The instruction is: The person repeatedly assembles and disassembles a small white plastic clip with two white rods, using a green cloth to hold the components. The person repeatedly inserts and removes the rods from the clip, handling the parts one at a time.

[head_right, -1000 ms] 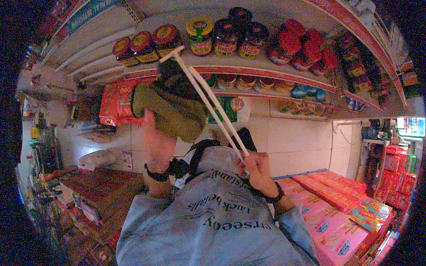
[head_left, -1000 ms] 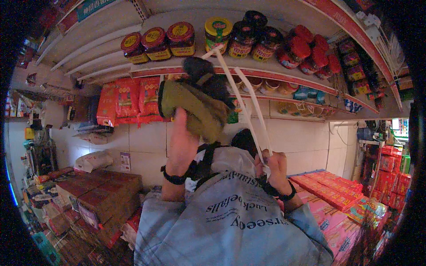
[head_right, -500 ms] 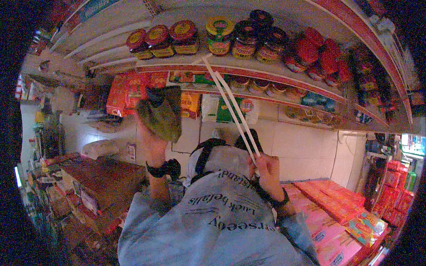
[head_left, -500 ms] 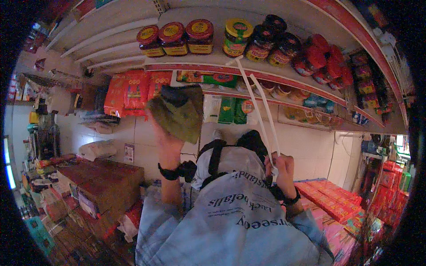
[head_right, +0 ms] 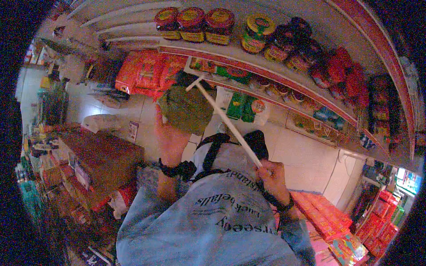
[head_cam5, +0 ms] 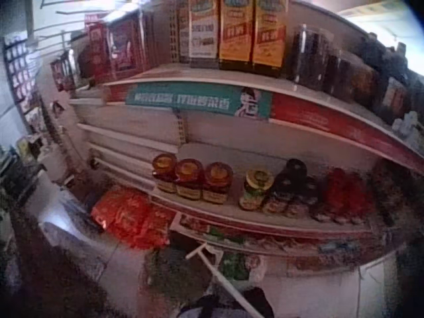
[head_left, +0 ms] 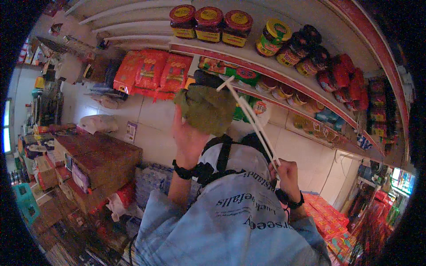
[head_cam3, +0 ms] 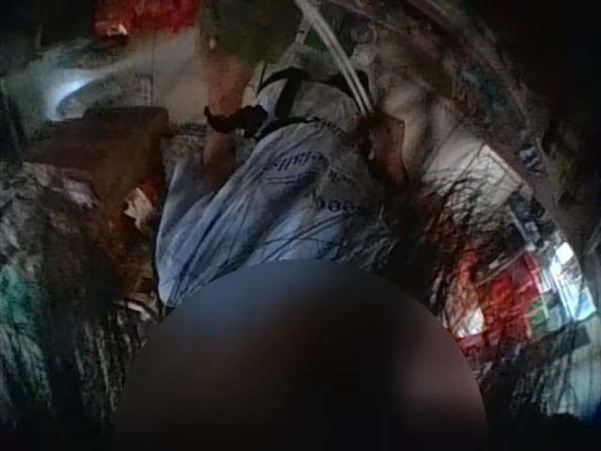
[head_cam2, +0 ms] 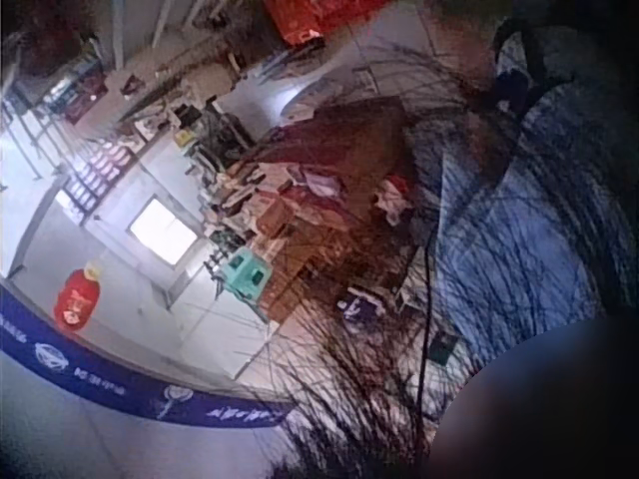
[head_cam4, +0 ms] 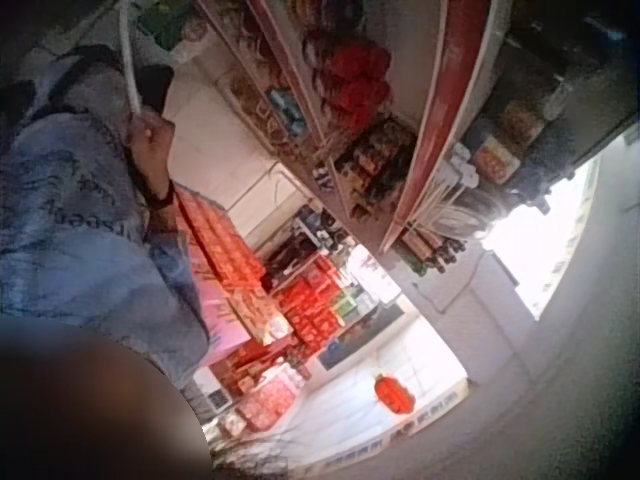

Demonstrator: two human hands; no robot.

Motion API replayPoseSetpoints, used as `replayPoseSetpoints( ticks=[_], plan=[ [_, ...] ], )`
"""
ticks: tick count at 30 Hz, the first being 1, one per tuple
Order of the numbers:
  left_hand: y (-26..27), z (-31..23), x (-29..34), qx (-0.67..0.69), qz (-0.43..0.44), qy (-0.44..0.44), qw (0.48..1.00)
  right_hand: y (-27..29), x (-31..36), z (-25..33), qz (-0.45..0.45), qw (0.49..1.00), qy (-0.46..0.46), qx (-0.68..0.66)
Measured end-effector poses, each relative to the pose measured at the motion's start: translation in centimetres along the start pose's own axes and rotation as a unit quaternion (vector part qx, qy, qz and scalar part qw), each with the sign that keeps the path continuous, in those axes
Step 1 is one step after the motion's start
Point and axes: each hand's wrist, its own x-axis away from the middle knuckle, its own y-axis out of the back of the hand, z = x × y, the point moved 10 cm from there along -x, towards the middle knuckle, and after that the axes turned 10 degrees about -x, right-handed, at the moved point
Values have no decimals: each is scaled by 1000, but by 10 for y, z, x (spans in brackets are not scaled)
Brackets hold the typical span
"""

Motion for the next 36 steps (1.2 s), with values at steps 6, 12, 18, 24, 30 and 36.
replayPoseSetpoints(
  ticks=[6, 12, 18, 24, 30, 36],
  plan=[
    [-38, 3, -3, -16, 65, -2, 998, -5, 2, 3, 38, 985, -39, 161],
    [-33, -3, -17, -42, 14, -56, 997, 1, 10, 14, 53, 966, -57, 248],
    [-39, 0, -19, -65, 46, -37, 996, -14, -5, 21, 44, 962, -31, 268],
    [-49, -6, -11, -108, 1, -69, 992, -16, 0, 29, 64, 968, 14, 243],
    [-54, 3, -18, -77, 53, -24, 995, -21, -6, 18, 47, 970, -23, 238],
    [-64, 6, -13, -82, 22, -25, 996, -17, 1, 39, 49, 967, 15, 248]
  ],
)
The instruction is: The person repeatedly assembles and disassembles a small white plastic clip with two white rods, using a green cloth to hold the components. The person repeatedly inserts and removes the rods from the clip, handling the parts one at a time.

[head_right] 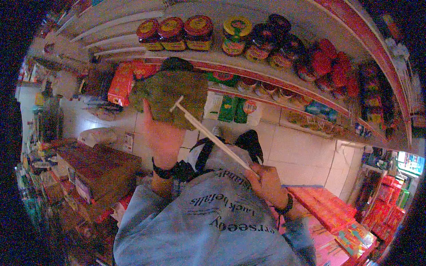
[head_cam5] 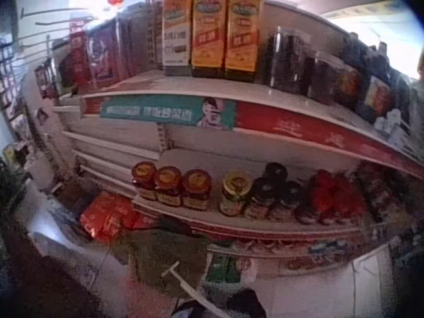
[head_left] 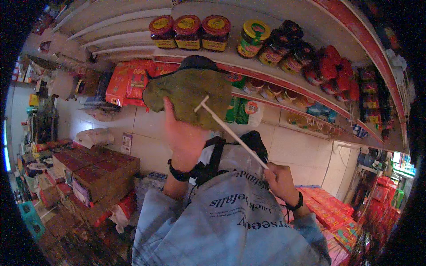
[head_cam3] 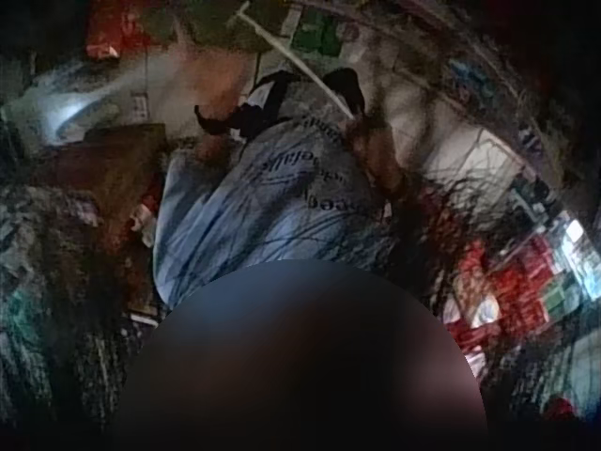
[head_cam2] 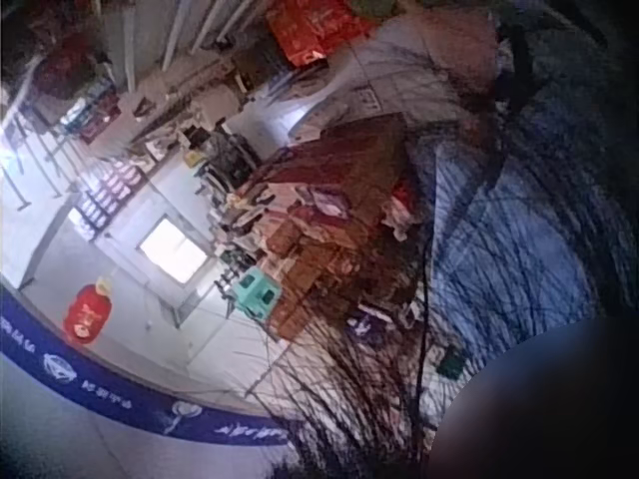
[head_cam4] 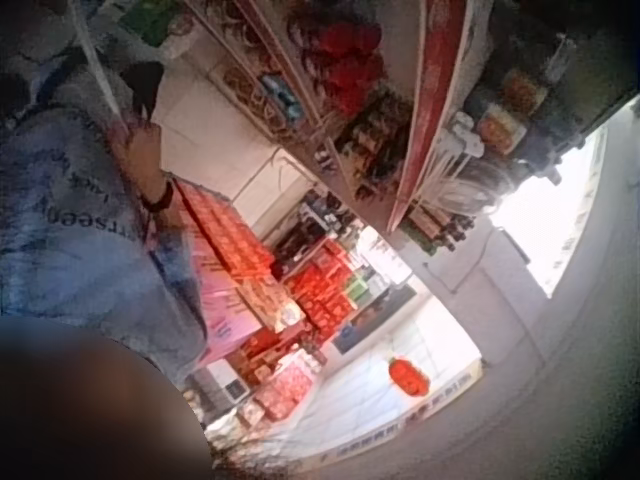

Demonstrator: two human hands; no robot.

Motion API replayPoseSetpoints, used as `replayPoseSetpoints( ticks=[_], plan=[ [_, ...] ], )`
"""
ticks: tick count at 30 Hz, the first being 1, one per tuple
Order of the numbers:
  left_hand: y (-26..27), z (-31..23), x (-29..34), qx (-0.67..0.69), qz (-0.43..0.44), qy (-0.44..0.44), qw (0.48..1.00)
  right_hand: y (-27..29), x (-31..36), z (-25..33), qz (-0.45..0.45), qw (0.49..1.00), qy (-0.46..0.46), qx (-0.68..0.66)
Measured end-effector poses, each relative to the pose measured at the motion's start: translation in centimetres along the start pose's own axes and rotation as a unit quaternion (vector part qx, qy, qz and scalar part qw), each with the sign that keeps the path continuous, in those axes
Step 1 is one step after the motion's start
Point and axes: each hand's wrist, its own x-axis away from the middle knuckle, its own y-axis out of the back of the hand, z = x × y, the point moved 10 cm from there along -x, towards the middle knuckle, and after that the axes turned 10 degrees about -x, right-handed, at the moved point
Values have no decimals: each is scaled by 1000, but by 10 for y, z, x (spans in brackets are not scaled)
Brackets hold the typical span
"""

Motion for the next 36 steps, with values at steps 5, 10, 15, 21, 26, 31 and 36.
replayPoseSetpoints(
  ticks=[5, 10, 15, 21, 26, 31, 36],
  plan=[
    [1, 4, -5, -14, -13, -25, 1000, -15, -4, -36, 24, 973, -110, -201],
    [-17, -20, 6, -71, -29, -96, 992, -48, 22, -48, 180, 695, -273, -641],
    [-10, -15, 16, -82, 2, -108, 991, -62, 32, -81, 85, 572, -324, -749],
    [-23, -18, 35, -310, 39, -150, 938, -66, 24, -30, 255, 540, -239, -766],
    [-6, -6, 36, -279, 74, -130, 949, -66, 29, -21, 319, 504, -221, -771],
    [18, -1, 38, -190, 105, -118, 969, -56, 36, -38, 228, 569, -207, -763],
    [-36, 20, 48, -102, 340, -91, 930, -21, 34, -34, 96, 707, -159, -682]
  ],
)
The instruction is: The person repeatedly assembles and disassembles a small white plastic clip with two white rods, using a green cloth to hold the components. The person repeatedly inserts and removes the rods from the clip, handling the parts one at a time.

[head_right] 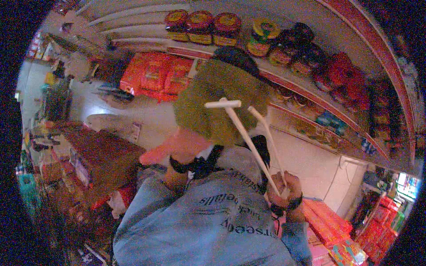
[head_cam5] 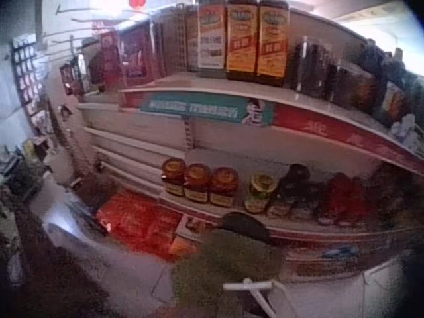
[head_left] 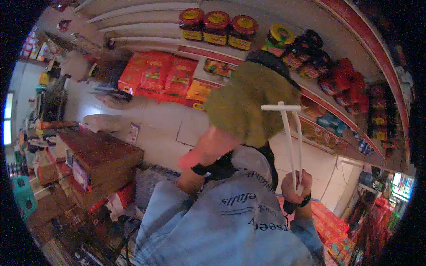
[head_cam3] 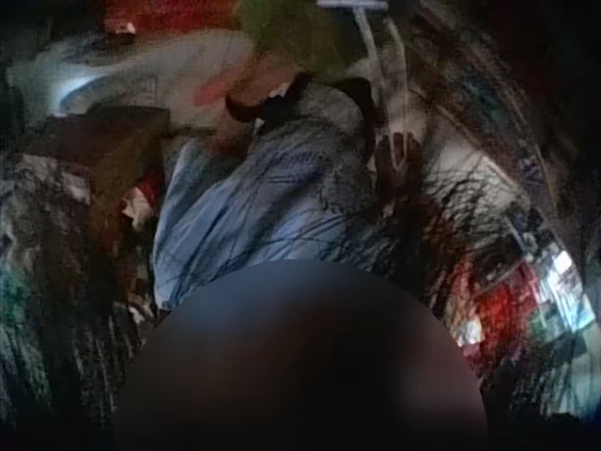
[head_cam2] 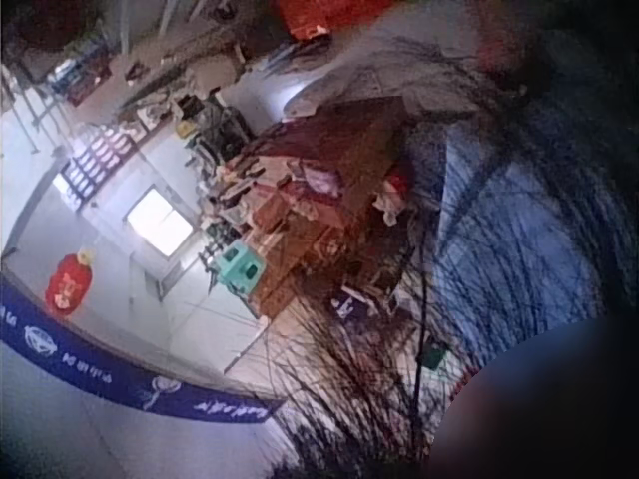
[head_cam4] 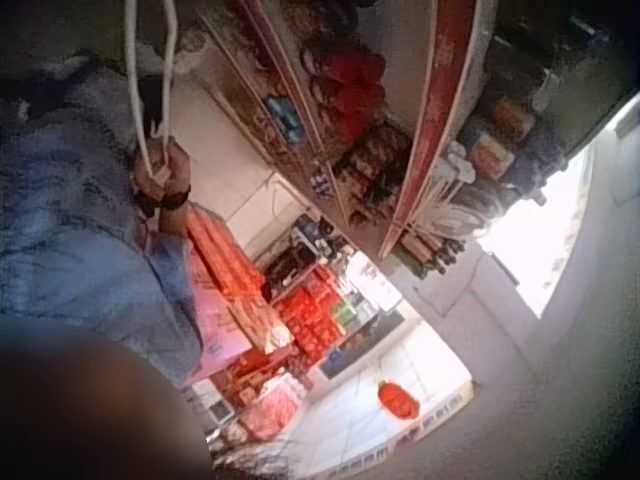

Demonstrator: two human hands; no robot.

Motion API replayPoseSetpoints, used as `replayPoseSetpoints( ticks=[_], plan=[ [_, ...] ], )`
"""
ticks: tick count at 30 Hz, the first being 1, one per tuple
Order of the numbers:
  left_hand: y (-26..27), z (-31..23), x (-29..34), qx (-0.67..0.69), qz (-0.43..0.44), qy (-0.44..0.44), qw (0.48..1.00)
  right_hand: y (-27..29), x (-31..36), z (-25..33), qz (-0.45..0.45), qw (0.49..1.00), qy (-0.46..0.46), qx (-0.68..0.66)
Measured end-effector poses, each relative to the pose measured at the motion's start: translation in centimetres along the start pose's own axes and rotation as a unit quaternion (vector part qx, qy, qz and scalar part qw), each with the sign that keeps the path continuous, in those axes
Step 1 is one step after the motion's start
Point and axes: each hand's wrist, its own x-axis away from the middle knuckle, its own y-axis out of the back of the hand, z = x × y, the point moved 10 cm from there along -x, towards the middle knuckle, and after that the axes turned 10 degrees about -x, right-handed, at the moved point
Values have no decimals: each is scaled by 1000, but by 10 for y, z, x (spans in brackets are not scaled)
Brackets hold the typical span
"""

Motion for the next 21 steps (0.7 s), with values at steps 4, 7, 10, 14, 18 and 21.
replayPoseSetpoints(
  ticks=[4, 7, 10, 14, 18, 21],
  plan=[
    [-11, 2, 2, -16, 1, -12, 1000, 34, 8, -7, -66, 993, 76, -55],
    [-22, 6, 1, 5, 44, -58, 997, -5, 2, -4, 68, 995, 51, -46],
    [-25, -1, 3, 28, 74, -83, 993, 3, 7, -9, 47, 995, 53, -64],
    [65, 44, 48, -521, -65, 414, 743, 29, 15, -12, -27, 997, 59, -49],
    [62, 28, 37, -527, -168, 253, 794, 20, 10, -3, 24, 985, 62, 161],
    [40, 32, 4, -436, -137, 120, 881, 15, 5, 9, -74, 934, 90, 337]
  ],
)
